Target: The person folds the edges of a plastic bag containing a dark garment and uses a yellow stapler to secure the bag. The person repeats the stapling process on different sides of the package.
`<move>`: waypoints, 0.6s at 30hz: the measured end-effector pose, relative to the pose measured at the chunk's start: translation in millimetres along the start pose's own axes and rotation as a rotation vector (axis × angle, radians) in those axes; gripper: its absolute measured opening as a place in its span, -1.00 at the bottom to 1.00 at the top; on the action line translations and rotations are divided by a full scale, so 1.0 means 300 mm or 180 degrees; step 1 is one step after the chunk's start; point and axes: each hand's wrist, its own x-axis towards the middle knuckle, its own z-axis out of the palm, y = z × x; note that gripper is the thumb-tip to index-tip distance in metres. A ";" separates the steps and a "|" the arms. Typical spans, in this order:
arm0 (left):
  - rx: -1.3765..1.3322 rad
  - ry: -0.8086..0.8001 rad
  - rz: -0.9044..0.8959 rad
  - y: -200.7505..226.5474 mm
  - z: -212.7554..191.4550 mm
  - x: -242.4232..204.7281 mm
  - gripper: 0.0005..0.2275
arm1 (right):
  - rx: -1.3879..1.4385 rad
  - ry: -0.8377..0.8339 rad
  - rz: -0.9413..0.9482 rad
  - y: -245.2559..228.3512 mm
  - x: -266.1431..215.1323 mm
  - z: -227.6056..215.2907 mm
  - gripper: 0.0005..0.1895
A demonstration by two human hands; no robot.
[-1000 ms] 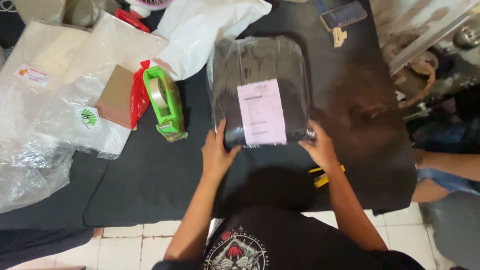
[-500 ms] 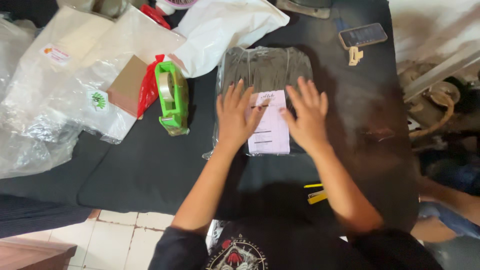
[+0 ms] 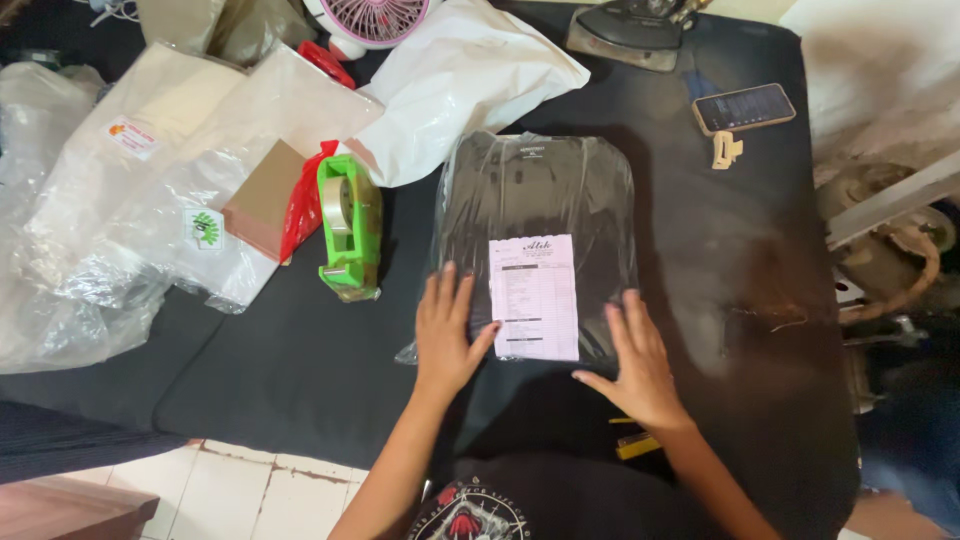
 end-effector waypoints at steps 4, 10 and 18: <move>-0.1029 -0.0199 -0.0714 -0.060 0.012 -0.058 -0.12 | 0.1331 0.0060 0.1227 0.061 -0.034 -0.012 0.29; -0.1372 -0.0424 -0.0682 -0.087 0.015 -0.069 0.23 | 0.2325 -0.0182 0.1251 0.147 -0.029 0.060 0.12; -0.1834 -0.0043 -0.0933 -0.082 0.062 -0.118 0.13 | 0.2221 0.0350 -0.0088 0.090 0.064 -0.052 -0.08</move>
